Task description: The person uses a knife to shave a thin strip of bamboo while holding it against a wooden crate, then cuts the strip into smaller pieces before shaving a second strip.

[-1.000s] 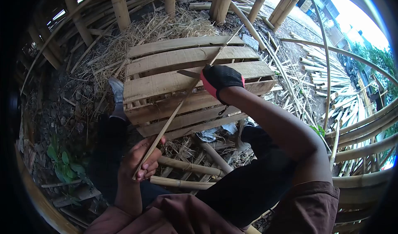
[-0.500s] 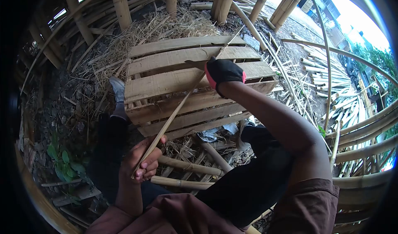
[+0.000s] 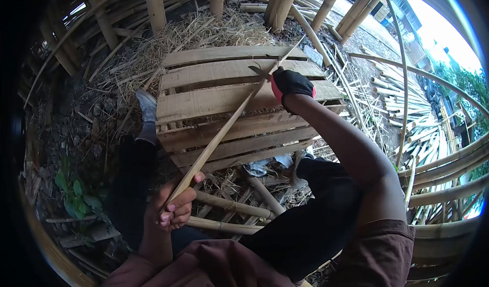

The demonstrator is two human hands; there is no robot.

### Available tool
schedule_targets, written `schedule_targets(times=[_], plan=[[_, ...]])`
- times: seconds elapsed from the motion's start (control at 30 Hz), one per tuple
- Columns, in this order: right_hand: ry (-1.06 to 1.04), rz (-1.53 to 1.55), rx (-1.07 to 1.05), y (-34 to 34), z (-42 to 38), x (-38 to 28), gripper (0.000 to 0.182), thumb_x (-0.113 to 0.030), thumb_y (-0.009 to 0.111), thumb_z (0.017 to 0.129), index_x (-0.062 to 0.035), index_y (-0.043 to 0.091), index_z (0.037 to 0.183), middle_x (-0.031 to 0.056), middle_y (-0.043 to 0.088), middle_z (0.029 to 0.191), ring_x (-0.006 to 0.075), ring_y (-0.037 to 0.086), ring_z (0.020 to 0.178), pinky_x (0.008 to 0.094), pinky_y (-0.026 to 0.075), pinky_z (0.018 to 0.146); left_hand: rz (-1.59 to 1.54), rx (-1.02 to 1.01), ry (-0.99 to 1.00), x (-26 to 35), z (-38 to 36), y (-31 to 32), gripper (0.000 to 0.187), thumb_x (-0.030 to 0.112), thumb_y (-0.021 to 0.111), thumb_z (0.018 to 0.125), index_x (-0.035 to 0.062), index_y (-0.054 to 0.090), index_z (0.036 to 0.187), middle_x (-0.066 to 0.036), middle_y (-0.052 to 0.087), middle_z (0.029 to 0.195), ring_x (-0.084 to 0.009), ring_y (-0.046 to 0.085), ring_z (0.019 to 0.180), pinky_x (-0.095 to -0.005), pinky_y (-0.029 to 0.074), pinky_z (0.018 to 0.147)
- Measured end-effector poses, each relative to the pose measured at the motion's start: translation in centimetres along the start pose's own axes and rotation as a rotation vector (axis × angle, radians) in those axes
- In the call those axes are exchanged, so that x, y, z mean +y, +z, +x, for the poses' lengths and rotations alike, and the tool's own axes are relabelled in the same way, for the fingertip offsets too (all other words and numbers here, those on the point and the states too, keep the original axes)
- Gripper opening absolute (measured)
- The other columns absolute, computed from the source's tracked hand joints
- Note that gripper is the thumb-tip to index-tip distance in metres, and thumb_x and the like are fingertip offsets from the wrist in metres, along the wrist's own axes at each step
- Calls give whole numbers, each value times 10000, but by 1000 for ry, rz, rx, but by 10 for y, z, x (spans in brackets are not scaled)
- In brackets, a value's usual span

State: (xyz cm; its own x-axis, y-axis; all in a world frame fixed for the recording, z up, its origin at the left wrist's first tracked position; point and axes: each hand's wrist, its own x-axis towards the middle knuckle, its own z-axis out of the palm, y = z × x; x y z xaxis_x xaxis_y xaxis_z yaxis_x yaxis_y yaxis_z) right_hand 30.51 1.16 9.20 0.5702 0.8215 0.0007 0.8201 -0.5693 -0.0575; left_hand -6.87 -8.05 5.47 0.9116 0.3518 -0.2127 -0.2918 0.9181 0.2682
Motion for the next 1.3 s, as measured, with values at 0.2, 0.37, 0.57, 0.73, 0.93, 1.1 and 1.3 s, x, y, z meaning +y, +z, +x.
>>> schedule_targets(times=[0.2, 0.37, 0.57, 0.73, 0.93, 1.1, 1.3], plan=[[17, -7, -6, -16, -20, -18, 664, -488, 242, 1000, -15, 708, 991, 234, 695, 1016, 415, 658, 996, 479, 482, 901, -49, -58, 11, 2, -1, -3, 234, 164, 422, 1043, 5, 384, 1212, 41, 430, 537, -34, 436, 311, -179, 326, 256], [-75, -31, 27, -7, -25, -21, 664, -502, 248, 999, -32, 717, 986, 226, 700, 1009, 410, 661, 993, 486, 482, 903, -89, -40, 25, 1, -2, -2, 250, 158, 434, 1038, -5, 371, 1216, 40, 434, 542, -31, 440, 316, -179, 324, 252], [-30, -12, 25, -1, -28, -25, 658, -517, 251, 1000, -57, 721, 1001, 217, 702, 1025, 407, 659, 1005, 495, 482, 906, -94, -43, 20, 3, -1, -1, 256, 166, 440, 1038, -4, 365, 1213, 42, 432, 544, -28, 440, 317, -172, 319, 264], [-80, -94, 56, -13, -20, -24, 667, -504, 221, 1012, -52, 712, 989, 228, 705, 945, 428, 666, 944, 509, 494, 863, -117, -77, 33, 1, -1, -5, 262, 170, 438, 1038, -8, 358, 1214, 35, 438, 561, -27, 440, 327, -169, 319, 273], [-134, -28, -11, -15, -46, -35, 685, -507, 227, 1009, -31, 716, 948, 233, 699, 955, 426, 662, 945, 509, 486, 861, -247, -180, 20, 0, 3, -14, 334, 127, 471, 1019, -25, 281, 1248, -21, 471, 626, -63, 488, 380, -177, 348, 295], [-76, 8, 20, -5, -51, -37, 682, -507, 232, 1007, -36, 720, 932, 241, 696, 913, 422, 667, 918, 504, 488, 858, -310, -247, 45, -1, 3, -14, 468, 88, 541, 985, -41, 206, 1285, -67, 500, 685, -96, 540, 434, -177, 383, 316], [-68, -63, 11, -9, -29, -23, 671, -500, 248, 998, -36, 730, 942, 219, 711, 961, 396, 668, 987, 491, 484, 898, -317, -208, 51, 0, 3, -14, 435, 67, 517, 987, -44, 215, 1280, -71, 500, 673, -104, 529, 409, -186, 382, 311]])
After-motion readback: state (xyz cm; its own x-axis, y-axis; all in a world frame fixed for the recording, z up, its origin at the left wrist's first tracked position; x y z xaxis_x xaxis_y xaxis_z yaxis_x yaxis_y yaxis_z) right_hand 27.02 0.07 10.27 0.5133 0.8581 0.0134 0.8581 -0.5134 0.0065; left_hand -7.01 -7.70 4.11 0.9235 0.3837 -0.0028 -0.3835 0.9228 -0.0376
